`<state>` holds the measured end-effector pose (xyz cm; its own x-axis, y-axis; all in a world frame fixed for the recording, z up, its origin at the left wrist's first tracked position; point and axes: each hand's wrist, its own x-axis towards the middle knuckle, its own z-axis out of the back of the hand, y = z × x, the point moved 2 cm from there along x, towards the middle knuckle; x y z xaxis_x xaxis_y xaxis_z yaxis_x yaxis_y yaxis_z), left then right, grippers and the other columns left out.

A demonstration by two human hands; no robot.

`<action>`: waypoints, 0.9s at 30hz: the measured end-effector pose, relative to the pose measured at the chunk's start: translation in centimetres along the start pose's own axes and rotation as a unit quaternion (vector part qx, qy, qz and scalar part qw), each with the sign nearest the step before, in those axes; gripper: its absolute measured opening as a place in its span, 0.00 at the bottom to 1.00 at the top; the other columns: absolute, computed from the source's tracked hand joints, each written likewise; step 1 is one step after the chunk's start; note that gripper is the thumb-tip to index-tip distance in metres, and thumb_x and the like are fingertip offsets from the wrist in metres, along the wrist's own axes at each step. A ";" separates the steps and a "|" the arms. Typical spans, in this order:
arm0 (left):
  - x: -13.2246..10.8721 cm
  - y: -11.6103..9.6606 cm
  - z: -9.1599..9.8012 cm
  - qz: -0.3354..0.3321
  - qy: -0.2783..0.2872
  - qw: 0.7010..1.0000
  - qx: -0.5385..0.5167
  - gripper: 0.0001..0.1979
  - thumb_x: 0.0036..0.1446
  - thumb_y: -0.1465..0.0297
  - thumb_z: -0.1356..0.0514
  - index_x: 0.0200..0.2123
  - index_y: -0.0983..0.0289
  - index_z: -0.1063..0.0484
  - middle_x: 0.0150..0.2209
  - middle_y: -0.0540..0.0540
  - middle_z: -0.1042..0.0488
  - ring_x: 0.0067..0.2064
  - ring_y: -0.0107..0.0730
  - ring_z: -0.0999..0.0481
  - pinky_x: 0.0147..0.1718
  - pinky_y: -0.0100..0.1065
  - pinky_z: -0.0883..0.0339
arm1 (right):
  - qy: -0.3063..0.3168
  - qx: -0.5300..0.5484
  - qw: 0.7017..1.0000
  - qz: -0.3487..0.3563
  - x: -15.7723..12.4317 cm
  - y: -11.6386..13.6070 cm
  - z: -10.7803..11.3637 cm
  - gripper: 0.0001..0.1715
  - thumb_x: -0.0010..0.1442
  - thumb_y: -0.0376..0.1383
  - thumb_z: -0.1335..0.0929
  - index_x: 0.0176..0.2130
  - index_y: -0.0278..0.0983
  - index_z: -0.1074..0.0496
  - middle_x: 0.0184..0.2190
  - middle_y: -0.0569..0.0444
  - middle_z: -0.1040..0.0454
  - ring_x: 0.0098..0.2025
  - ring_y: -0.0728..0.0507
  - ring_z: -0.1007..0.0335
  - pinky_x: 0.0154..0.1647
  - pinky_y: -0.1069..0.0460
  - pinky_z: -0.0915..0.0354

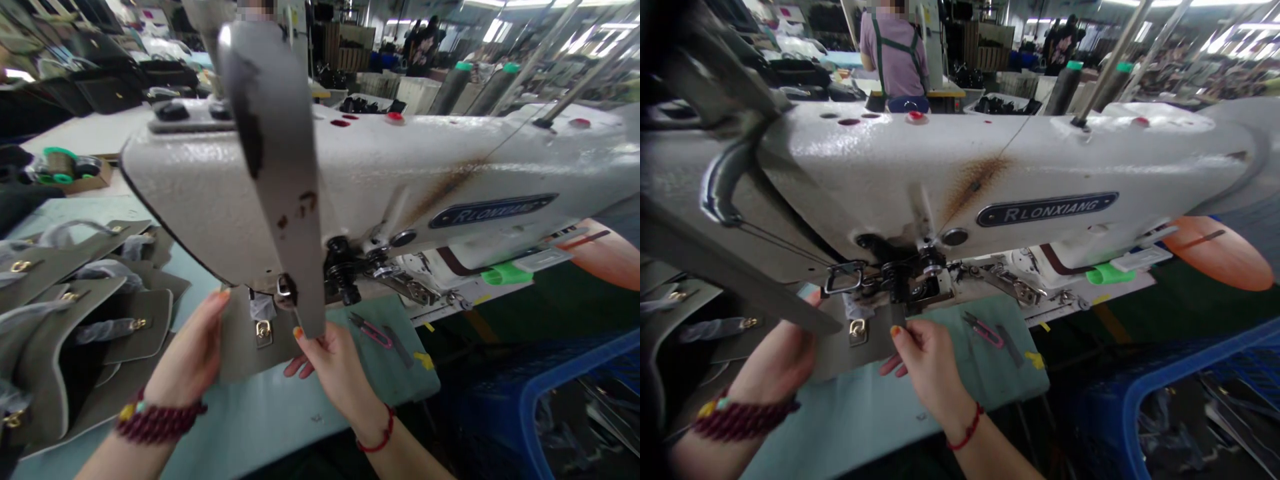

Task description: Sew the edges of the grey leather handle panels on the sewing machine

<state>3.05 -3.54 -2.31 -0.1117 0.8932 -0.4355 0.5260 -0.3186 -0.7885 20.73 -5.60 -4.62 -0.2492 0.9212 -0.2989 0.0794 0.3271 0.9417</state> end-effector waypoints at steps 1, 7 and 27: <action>-1.3 1.3 0.5 0.002 -0.009 1.000 -0.030 0.17 0.49 0.65 0.31 0.44 0.58 0.24 0.42 0.51 0.20 0.42 0.35 0.22 0.38 0.31 0.26 | 0.006 0.015 1.000 -0.007 -0.3 -0.2 -0.1 0.26 0.59 0.55 0.34 0.31 0.34 0.32 0.23 0.53 0.26 0.22 0.45 0.24 0.18 0.59 0.39; -5.8 7.5 -0.4 -0.018 -0.009 0.999 -0.047 0.21 0.45 0.57 0.31 0.42 0.62 0.22 0.41 0.57 0.21 0.49 0.47 0.26 0.49 0.41 0.31 | 0.005 0.050 0.999 -0.012 -1.6 -0.5 -0.3 0.28 0.58 0.56 0.34 0.28 0.34 0.34 0.21 0.50 0.23 0.19 0.49 0.27 0.18 0.60 0.41; -4.6 6.6 -1.0 0.087 -0.047 0.986 0.136 0.23 0.38 0.54 0.28 0.19 0.67 0.31 0.21 0.49 0.38 0.28 0.29 0.41 0.29 0.31 0.40 | 0.022 0.009 1.000 -0.002 -2.0 -0.1 0.5 0.26 0.63 0.53 0.37 0.29 0.33 0.33 0.20 0.51 0.24 0.18 0.51 0.30 0.18 0.61 0.45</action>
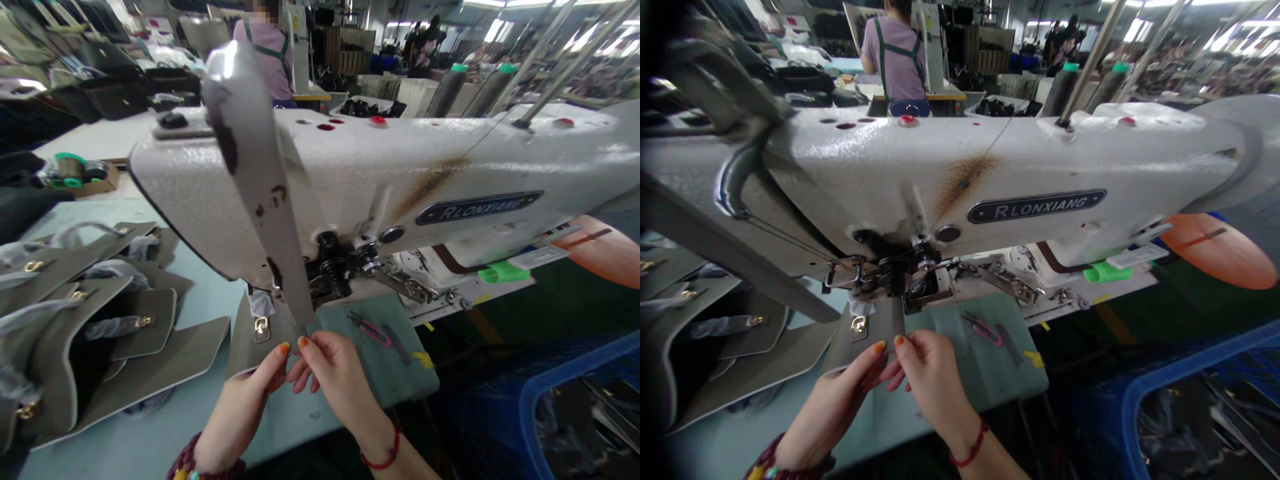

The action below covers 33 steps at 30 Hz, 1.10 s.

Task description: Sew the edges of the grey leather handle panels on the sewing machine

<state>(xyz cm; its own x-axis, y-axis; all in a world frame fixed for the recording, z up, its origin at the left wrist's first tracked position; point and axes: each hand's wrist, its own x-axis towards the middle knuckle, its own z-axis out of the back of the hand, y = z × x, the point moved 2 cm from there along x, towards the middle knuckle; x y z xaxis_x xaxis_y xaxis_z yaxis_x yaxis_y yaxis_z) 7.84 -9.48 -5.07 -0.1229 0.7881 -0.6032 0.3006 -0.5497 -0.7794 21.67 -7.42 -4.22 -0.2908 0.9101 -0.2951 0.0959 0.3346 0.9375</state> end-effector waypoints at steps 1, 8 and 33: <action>0.0 -0.1 0.0 0.004 0.001 1.000 0.003 0.23 0.38 0.54 0.28 0.20 0.68 0.29 0.22 0.50 0.36 0.29 0.29 0.40 0.29 0.32 0.39 | -0.006 -0.003 1.000 0.003 0.1 -0.1 -0.1 0.26 0.63 0.52 0.36 0.28 0.33 0.34 0.20 0.52 0.25 0.18 0.51 0.31 0.17 0.61 0.45; 0.1 -0.1 0.0 0.004 0.002 1.000 0.003 0.24 0.37 0.52 0.28 0.21 0.68 0.28 0.23 0.50 0.35 0.30 0.30 0.39 0.31 0.32 0.39 | -0.024 -0.003 0.999 0.026 0.0 -0.2 -0.3 0.25 0.64 0.51 0.36 0.27 0.34 0.34 0.18 0.52 0.25 0.17 0.51 0.32 0.17 0.60 0.45; 4.5 -2.2 0.2 -0.052 0.065 0.997 -0.002 0.19 0.49 0.55 0.33 0.24 0.68 0.25 0.25 0.51 0.32 0.32 0.31 0.37 0.33 0.31 0.39 | -0.087 -0.047 0.994 0.043 3.9 1.6 -0.7 0.27 0.63 0.51 0.36 0.25 0.33 0.30 0.19 0.51 0.24 0.18 0.51 0.31 0.20 0.59 0.42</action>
<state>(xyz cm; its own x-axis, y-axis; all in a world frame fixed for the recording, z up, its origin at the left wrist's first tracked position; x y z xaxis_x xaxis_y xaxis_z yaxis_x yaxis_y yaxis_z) 6.39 -4.82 -6.08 -0.0306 0.8703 -0.4915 0.2960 -0.4618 -0.8362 20.02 -3.50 -3.78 -0.1159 0.9656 -0.2327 0.0210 0.2366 0.9714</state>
